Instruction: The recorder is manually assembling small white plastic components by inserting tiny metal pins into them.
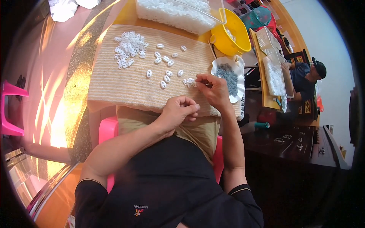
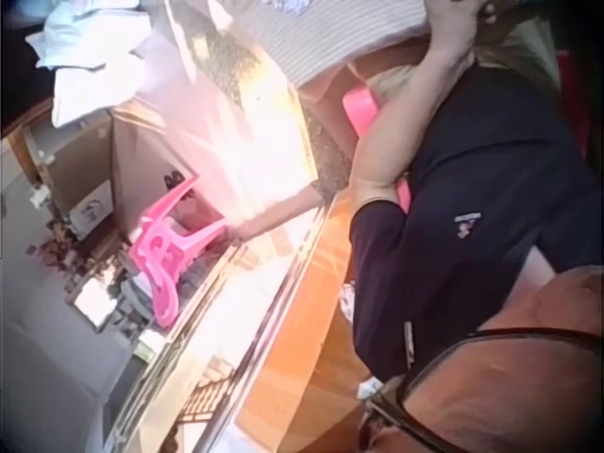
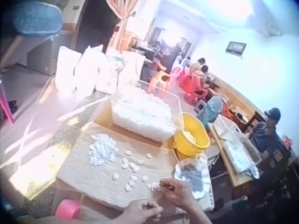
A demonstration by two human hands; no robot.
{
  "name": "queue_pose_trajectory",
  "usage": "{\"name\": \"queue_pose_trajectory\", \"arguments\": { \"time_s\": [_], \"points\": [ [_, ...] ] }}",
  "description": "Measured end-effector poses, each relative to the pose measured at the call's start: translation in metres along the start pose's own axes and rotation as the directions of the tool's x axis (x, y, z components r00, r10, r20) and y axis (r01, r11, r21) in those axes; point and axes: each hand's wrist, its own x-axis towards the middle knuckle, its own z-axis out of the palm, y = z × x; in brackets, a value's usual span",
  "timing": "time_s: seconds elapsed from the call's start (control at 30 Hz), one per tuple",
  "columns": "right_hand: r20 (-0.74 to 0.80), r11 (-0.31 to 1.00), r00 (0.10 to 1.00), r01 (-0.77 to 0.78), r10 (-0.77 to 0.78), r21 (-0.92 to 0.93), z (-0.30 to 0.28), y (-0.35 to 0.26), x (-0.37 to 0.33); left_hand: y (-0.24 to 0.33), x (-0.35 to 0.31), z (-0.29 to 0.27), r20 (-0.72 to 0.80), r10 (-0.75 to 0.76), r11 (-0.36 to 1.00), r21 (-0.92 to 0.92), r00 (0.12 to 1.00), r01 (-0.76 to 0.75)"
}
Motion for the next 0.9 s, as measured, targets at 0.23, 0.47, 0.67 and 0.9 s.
{"name": "queue_pose_trajectory", "arguments": {
  "time_s": [0.23,0.47,0.67,0.9],
  "points": [
    [-0.010,0.999,1.000,0.018,-0.018,-0.033,0.002,0.000,-0.002,0.001,0.000,0.001,0.002,0.009,1.000,-0.001,1.000,-0.009],
    [-0.035,0.957,0.983,0.165,-0.178,-0.238,0.007,0.001,-0.005,0.001,-0.001,0.000,0.013,0.007,1.000,-0.006,1.000,-0.007],
    [-0.003,0.927,0.984,0.166,-0.177,-0.336,0.012,0.005,-0.008,0.000,-0.001,0.000,0.013,-0.010,1.000,0.002,1.000,0.010],
    [0.000,0.889,0.981,0.176,-0.194,-0.423,0.015,0.002,-0.009,0.000,-0.001,0.001,0.000,0.002,1.000,-0.004,1.000,-0.002]
  ]
}}
